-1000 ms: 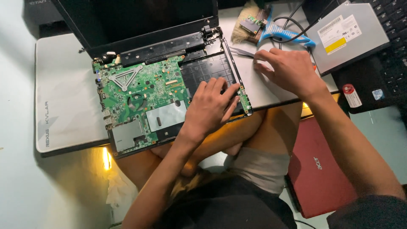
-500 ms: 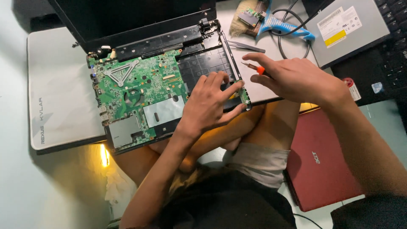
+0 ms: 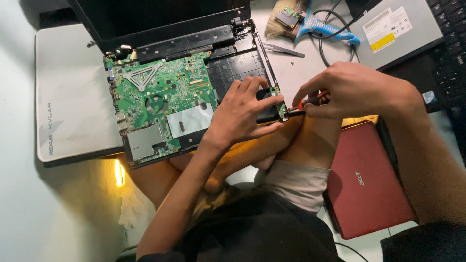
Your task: Removing a motherboard from a laptop chassis by unscrewing fasteners and disconnecting ribbon cables.
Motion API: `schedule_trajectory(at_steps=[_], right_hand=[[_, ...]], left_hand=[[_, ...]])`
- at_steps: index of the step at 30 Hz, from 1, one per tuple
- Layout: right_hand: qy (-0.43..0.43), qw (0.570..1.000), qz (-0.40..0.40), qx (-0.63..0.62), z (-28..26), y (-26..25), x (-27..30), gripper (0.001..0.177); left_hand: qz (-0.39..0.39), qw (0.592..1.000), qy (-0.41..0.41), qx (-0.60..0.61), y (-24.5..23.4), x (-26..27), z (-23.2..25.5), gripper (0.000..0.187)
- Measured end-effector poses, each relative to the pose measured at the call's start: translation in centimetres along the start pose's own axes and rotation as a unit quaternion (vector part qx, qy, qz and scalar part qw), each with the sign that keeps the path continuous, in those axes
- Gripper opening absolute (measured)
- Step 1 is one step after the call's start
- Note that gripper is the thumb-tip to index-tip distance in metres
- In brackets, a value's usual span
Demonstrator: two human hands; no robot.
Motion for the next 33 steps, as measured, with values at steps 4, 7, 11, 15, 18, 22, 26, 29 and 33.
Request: schedule_trajectory(at_steps=[4, 7, 11, 15, 18, 22, 26, 29, 33], right_hand=[[0.050, 0.996, -0.037, 0.058, -0.7, 0.9, -0.3, 0.038], [0.038, 0.998, -0.015, 0.055, -1.0, 0.7, -0.3, 0.037], [0.064, 0.996, -0.029, 0.063, -1.7, 0.2, 0.1, 0.037], [0.032, 0.988, -0.021, 0.146, -3.7, -0.6, 0.5, 0.035], [-0.037, 0.985, -0.002, 0.170, -5.0, 1.0, -1.1, 0.029], [-0.031, 0.989, 0.026, 0.140, -5.1, 2.3, -3.6, 0.047], [0.034, 0.989, 0.006, 0.146, -4.1, 2.4, -4.5, 0.043], [-0.007, 0.980, 0.008, 0.196, -4.6, 2.6, -4.8, 0.038], [-0.062, 0.965, 0.044, 0.253, -5.8, 3.3, -4.9, 0.032]], left_hand=[[-0.006, 1.000, 0.004, -0.012, 0.2, 0.0, 0.0, 0.056], [0.008, 1.000, 0.006, -0.008, -0.1, 0.0, 0.1, 0.056], [0.005, 1.000, 0.003, -0.005, -0.1, 0.0, 0.0, 0.055], [-0.005, 1.000, -0.004, -0.006, 0.3, 0.0, -0.2, 0.057], [0.005, 1.000, 0.006, -0.003, 0.6, 0.0, -0.7, 0.051], [-0.020, 1.000, 0.002, -0.018, 0.7, -0.2, -0.5, 0.060], [-0.008, 1.000, 0.003, -0.028, 0.2, 0.0, -0.1, 0.061], [-0.014, 1.000, -0.001, -0.025, 0.1, -0.3, -0.2, 0.060], [-0.036, 0.999, -0.009, -0.021, 0.4, -0.4, -0.5, 0.057]])
Point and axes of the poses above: each hand's wrist, its own x-axis away from the middle knuckle, its own y-axis out of the palm, z = x × y, the point moved 6 cm from there along -x, towards the middle knuckle, and after that the axes turned 13 degrees about y, right-handed, at the moved point
